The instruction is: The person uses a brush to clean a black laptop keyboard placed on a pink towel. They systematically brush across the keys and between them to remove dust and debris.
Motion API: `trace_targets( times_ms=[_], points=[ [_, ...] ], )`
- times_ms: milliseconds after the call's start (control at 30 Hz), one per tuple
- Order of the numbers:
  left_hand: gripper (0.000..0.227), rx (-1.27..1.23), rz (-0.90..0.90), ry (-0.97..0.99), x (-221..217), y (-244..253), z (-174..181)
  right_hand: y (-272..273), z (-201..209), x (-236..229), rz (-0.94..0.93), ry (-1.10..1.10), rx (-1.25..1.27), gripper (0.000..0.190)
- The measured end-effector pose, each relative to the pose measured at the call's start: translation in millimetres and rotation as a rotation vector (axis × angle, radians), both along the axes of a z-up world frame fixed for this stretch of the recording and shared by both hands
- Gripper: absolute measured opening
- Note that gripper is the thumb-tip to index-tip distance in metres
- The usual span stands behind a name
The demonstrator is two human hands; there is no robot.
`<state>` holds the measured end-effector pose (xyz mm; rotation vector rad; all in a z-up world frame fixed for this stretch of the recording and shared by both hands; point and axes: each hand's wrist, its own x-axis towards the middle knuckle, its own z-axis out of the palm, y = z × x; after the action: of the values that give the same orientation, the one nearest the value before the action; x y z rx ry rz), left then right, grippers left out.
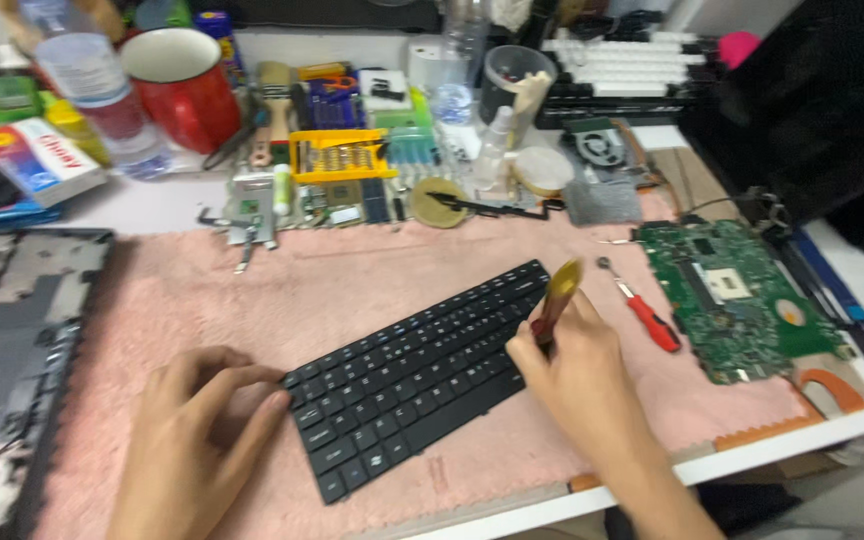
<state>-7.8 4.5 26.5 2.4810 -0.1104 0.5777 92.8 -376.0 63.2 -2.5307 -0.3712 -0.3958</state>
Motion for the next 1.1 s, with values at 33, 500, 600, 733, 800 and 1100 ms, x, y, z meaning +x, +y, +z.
trace_targets(
  times_ms=[33,500,600,733,800,1100],
  points=[
    [0.02,0.011,0.016,0.005,-2,-4,5,23,0,-12,0.016,0.005,0.011,0.014],
    [0.022,-0.073,-0.007,0.093,-7,-10,31,114,21,-72,0.039,0.424,0.048,0.02],
    [0.037,-0.07,-0.032,0.1,-7,-7,25,142,20,-88,0.528,0.33,0.329,0.015],
    [0.035,-0.117,0.005,0.102,-8,-9,29,131,18,-75,0.326,0.347,0.266,0.014],
    [0.037,-0.101,-0.062,0.021,-8,-6,28,126,21,-73,0.071,0.398,0.069,0.013],
    [0.04,-0.086,-0.055,0.039,-11,-6,29,119,23,-65,0.059,0.318,0.003,0.014]
  ],
)
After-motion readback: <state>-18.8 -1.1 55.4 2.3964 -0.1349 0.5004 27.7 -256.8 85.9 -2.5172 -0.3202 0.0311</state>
